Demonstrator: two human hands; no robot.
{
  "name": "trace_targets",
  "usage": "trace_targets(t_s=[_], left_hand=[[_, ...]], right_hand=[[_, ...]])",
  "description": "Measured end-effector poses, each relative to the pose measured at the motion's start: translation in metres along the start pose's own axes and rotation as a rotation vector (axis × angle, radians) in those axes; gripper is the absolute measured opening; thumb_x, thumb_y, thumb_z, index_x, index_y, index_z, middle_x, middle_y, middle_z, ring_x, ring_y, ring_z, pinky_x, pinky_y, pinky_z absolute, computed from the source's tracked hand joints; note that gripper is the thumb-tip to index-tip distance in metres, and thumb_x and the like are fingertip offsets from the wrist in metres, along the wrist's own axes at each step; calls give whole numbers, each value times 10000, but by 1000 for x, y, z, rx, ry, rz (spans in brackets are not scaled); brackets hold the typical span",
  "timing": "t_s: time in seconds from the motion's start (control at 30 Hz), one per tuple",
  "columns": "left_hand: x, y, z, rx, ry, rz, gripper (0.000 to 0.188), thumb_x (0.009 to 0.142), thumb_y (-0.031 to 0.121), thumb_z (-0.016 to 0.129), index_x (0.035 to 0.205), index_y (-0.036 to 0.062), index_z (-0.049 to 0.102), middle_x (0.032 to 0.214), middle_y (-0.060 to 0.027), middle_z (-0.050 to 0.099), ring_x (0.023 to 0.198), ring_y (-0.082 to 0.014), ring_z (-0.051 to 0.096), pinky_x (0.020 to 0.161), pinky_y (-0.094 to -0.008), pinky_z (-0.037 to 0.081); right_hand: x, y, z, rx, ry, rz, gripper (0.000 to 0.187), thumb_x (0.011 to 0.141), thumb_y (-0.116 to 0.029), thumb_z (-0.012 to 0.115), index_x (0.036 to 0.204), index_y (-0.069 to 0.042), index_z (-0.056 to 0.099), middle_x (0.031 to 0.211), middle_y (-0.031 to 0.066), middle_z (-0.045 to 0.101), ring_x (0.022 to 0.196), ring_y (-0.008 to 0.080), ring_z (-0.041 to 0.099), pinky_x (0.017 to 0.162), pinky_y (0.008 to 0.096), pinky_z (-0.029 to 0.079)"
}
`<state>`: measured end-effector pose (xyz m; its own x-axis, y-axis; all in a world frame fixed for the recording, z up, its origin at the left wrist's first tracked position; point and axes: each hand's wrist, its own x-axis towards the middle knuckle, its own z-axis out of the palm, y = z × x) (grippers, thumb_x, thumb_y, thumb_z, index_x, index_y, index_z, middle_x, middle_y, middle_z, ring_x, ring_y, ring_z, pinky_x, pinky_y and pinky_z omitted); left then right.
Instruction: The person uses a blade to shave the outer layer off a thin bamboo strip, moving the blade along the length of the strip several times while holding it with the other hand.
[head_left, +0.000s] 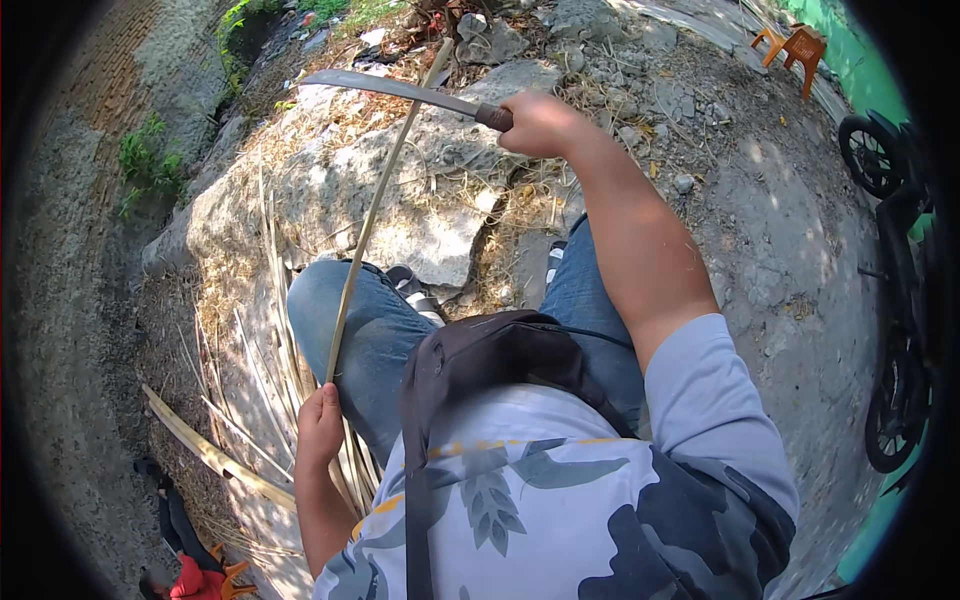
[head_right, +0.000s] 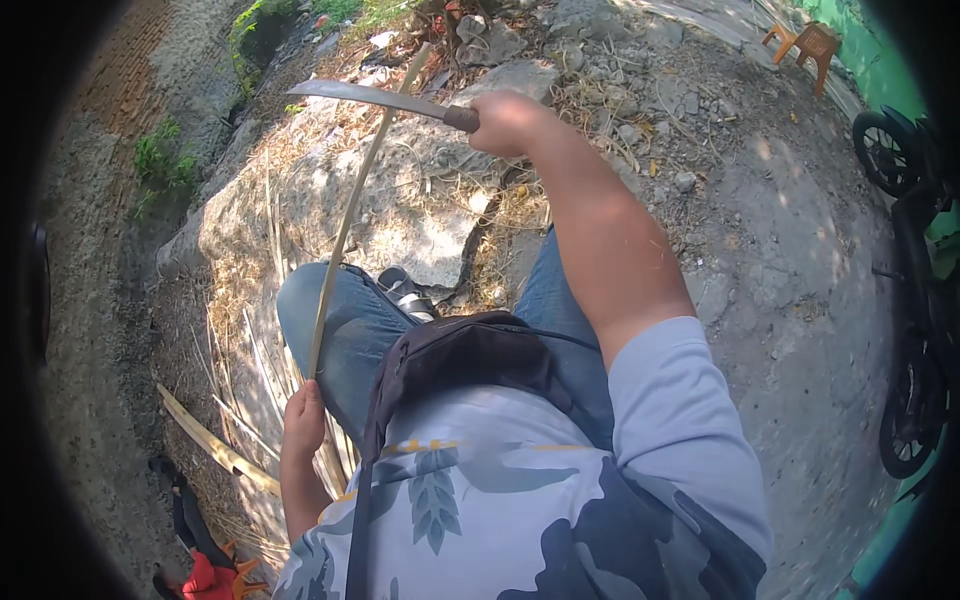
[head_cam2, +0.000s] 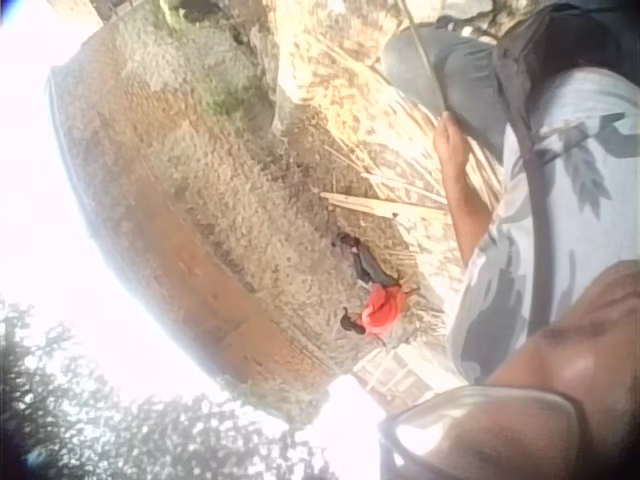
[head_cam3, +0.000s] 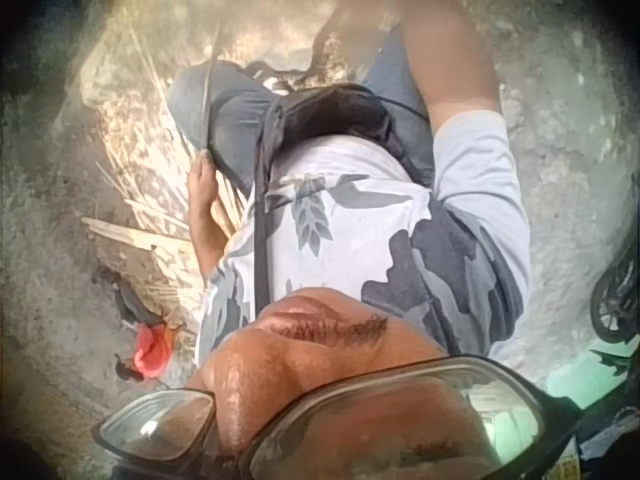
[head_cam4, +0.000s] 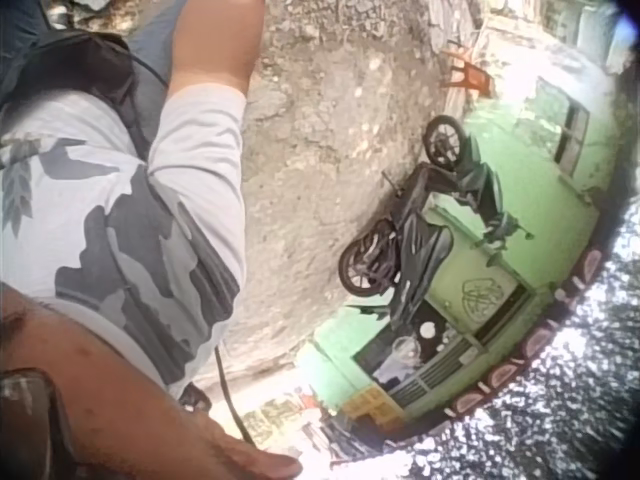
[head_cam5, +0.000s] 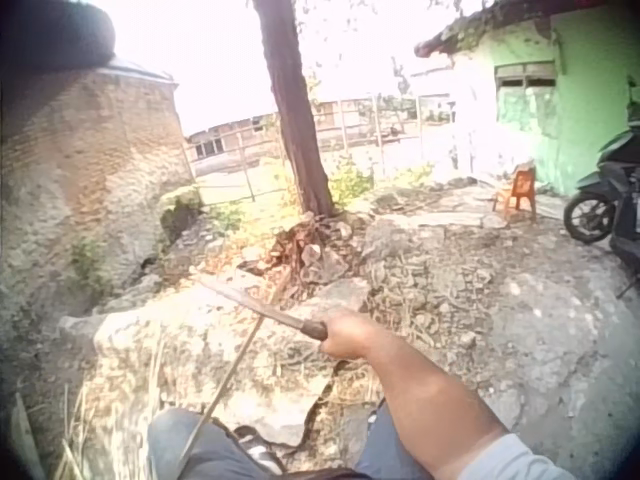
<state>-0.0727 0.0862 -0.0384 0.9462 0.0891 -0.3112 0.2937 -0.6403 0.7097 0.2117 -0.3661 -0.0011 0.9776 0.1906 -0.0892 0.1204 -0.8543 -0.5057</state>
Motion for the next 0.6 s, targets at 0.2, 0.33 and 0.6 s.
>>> trace_targets(t_s=[0.2, 0.33, 0.6], left_hand=[[2, 5, 4, 47, 32, 42, 534, 1100, 429, 430, 798, -2, 522, 704, 35, 448, 704, -97, 400, 626, -299, 375], [4, -13, 0, 49, 11, 9, 536, 1096, 434, 436, 805, -4, 539, 706, 27, 465, 706, -100, 413, 627, -299, 380], [3, -9, -1, -28, -28, 53, 533, 1096, 430, 437, 795, 4, 547, 682, 27, 451, 681, -105, 411, 616, -299, 376]], right_hand=[[-19, -55, 29, -249, -41, -364, 151, 732, -213, 695, 876, -171, 712, 826, 100, 708, 842, 341, 690, 769, 476, 553], [-19, -68, 29, -370, 10, -590, 121, 713, -217, 704, 826, -174, 703, 812, 92, 696, 854, 325, 693, 768, 475, 544], [11, 46, 5, 182, 129, 72, 344, 801, -364, 753, 1027, -107, 723, 892, 138, 719, 859, 319, 696, 777, 440, 527]])
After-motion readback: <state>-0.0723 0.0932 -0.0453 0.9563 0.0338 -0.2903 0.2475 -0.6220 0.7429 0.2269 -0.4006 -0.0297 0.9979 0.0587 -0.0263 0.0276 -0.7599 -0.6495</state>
